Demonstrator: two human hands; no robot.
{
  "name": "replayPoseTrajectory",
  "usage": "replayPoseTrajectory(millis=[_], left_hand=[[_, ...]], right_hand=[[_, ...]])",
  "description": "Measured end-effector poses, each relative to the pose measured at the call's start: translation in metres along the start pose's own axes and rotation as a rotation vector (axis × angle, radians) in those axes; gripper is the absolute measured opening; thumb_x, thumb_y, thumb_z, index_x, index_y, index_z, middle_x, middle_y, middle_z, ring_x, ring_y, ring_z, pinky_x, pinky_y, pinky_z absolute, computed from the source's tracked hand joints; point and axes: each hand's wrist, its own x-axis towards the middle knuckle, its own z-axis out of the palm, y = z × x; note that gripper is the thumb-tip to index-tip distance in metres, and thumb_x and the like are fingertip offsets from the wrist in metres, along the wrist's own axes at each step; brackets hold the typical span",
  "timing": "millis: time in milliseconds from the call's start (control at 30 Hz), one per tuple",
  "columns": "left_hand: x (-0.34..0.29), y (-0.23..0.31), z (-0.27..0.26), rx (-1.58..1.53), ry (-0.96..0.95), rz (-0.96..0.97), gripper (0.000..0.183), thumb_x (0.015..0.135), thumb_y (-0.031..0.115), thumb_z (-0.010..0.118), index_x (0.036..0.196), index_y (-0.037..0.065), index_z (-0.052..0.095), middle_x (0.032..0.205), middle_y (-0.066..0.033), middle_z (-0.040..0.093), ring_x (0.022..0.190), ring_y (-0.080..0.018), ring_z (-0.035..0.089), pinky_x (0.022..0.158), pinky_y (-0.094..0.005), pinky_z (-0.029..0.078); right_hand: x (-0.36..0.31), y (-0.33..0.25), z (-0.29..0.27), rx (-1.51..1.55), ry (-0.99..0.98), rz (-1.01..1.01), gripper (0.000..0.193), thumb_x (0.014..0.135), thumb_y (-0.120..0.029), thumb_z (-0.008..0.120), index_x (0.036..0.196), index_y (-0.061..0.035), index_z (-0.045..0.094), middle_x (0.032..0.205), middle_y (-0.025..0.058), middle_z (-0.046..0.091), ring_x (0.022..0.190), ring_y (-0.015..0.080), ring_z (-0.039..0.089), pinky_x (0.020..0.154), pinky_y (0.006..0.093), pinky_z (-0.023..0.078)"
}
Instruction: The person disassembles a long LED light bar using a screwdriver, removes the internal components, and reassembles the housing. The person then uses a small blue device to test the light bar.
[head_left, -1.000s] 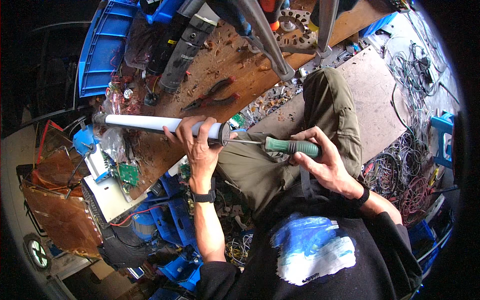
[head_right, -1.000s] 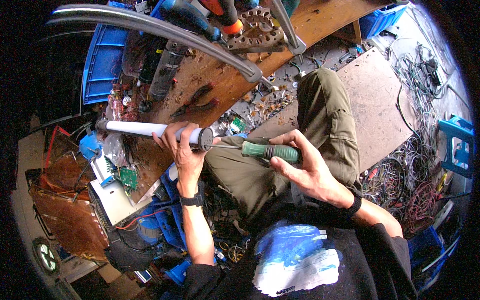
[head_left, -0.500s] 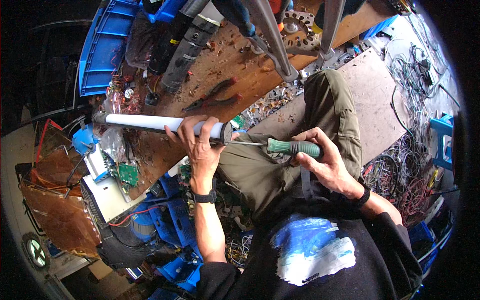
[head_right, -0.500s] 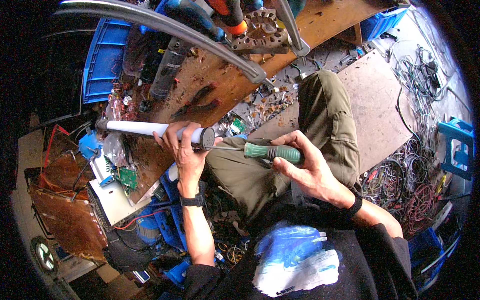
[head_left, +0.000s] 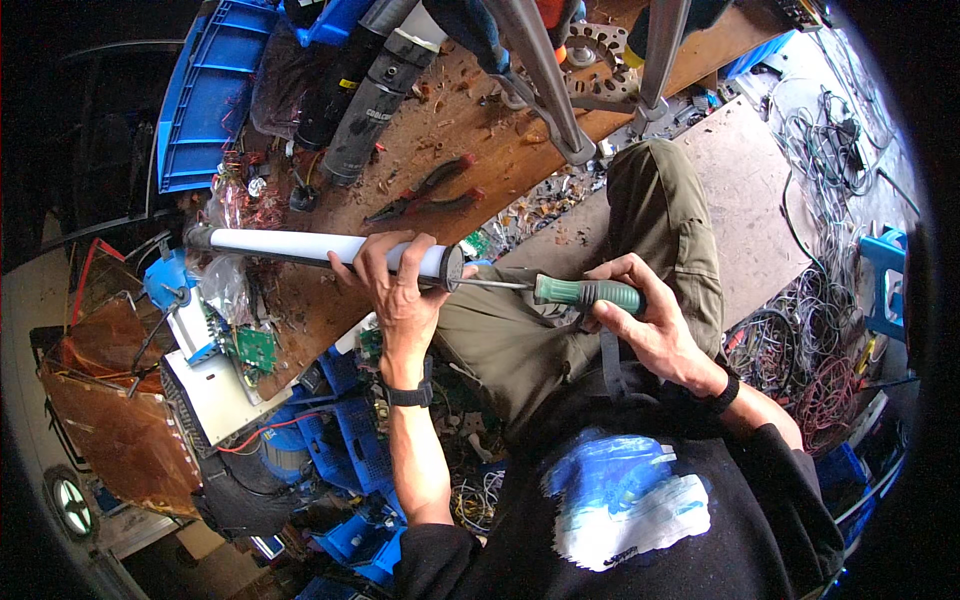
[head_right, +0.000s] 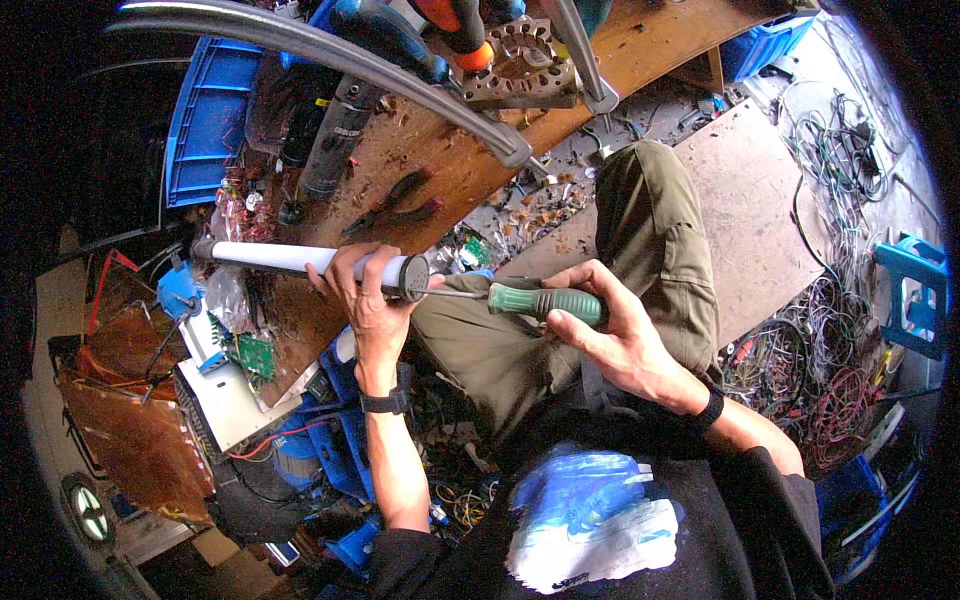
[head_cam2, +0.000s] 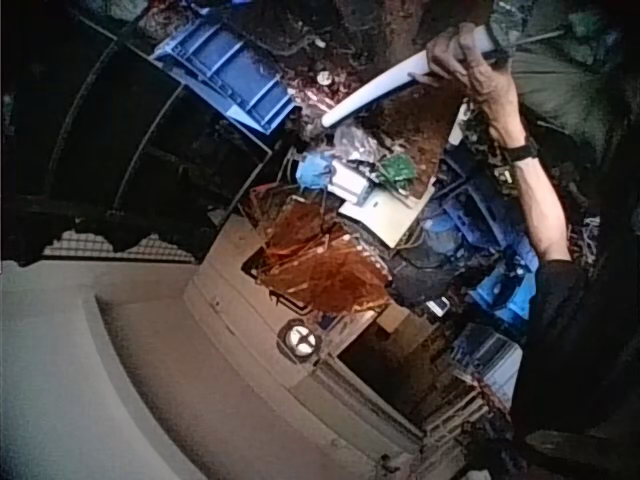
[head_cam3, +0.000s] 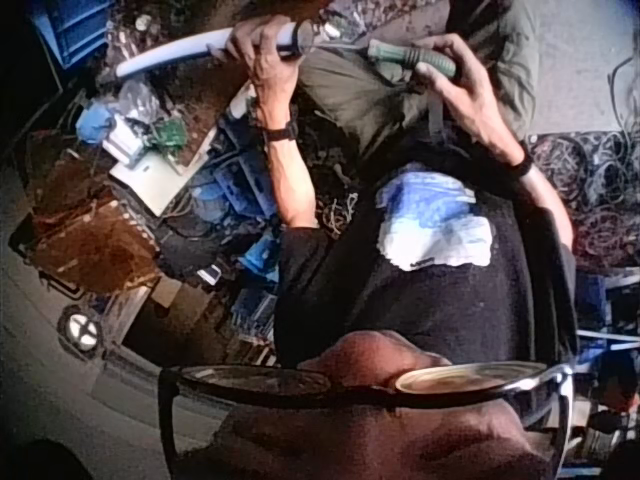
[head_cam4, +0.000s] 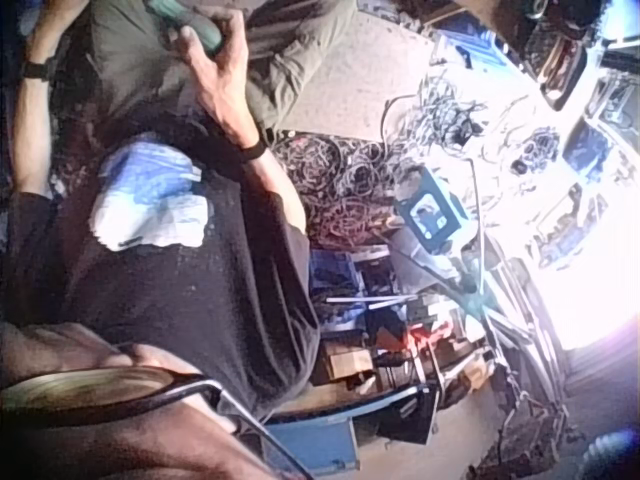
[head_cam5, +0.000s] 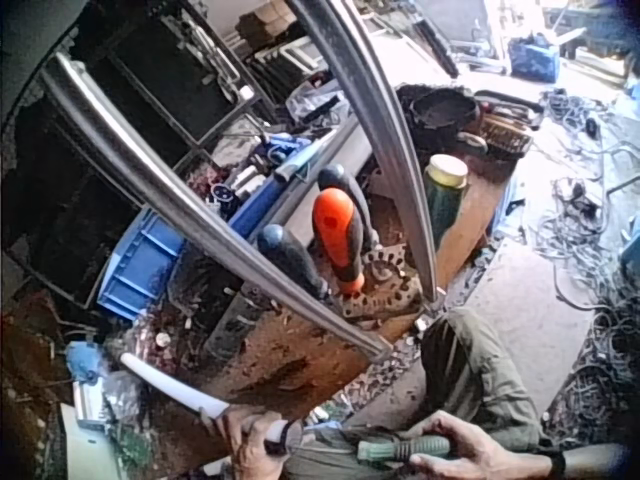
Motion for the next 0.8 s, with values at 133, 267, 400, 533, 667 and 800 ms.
replayPoseTrajectory(millis=[133,267,400,533,667,800], left_hand=[[0.001,0.001,0.000,0.004,0.004,0.002,0.070,0.069,0.054,0.093,0.129,0.031,0.064,0.128,-0.0003,0.057,0.132,-0.0316,0.050,0.122,-0.0770,0.009],[0.002,0.001,-0.001,0.046,0.027,0.037,0.066,0.070,0.054,0.094,0.122,0.024,0.065,0.119,-0.0035,0.061,0.121,-0.0295,0.058,0.122,-0.0723,0.012],[0.002,0.002,-0.001,0.035,0.028,0.038,0.066,0.071,0.053,0.094,0.122,0.023,0.066,0.118,-0.0036,0.061,0.121,-0.0292,0.058,0.122,-0.0716,0.012],[0.002,0.002,-0.001,-0.008,0.009,0.008,0.070,0.068,0.052,0.094,0.128,0.031,0.064,0.127,-0.0003,0.057,0.131,-0.0314,0.050,0.122,-0.0772,0.010],[0.003,0.002,-0.001,0.034,0.031,0.039,0.066,0.070,0.052,0.094,0.122,0.023,0.065,0.119,-0.0031,0.061,0.121,-0.0290,0.058,0.122,-0.0717,0.012],[0.003,0.003,-0.001,0.048,0.023,0.034,0.067,0.069,0.052,0.094,0.122,0.024,0.065,0.119,-0.0031,0.060,0.122,-0.0292,0.057,0.122,-0.0718,0.012]], right_hand=[[0.002,0.002,0.001,0.086,-0.024,0.025,0.032,0.108,-0.022,0.069,0.130,-0.0018,0.057,0.107,0.0045,0.067,0.090,0.0083,0.064,0.081,0.0269,0.055],[0.001,0.000,-0.001,0.071,-0.035,0.034,0.031,0.109,-0.025,0.068,0.127,-0.0015,0.059,0.100,0.0037,0.069,0.085,0.0073,0.063,0.077,0.0263,0.054],[-0.001,-0.006,-0.001,0.032,-0.058,0.097,0.029,0.109,-0.025,0.067,0.125,-0.0017,0.062,0.098,0.0027,0.068,0.084,0.0064,0.062,0.076,0.0257,0.054],[0.000,-0.012,0.004,-0.051,-0.072,0.045,0.028,0.109,-0.023,0.067,0.127,-0.0021,0.062,0.096,0.0018,0.067,0.082,0.0056,0.061,0.073,0.0258,0.053],[0.002,-0.015,0.008,-0.148,-0.063,-0.039,0.028,0.111,-0.027,0.063,0.126,-0.0039,0.062,0.093,0.0004,0.064,0.076,0.0049,0.057,0.066,0.0253,0.049],[0.002,-0.012,0.004,0.023,0.055,0.253,0.033,0.115,-0.040,0.051,0.122,-0.0089,0.060,0.087,-0.0026,0.057,0.066,0.0054,0.047,0.058,0.0234,0.039]])
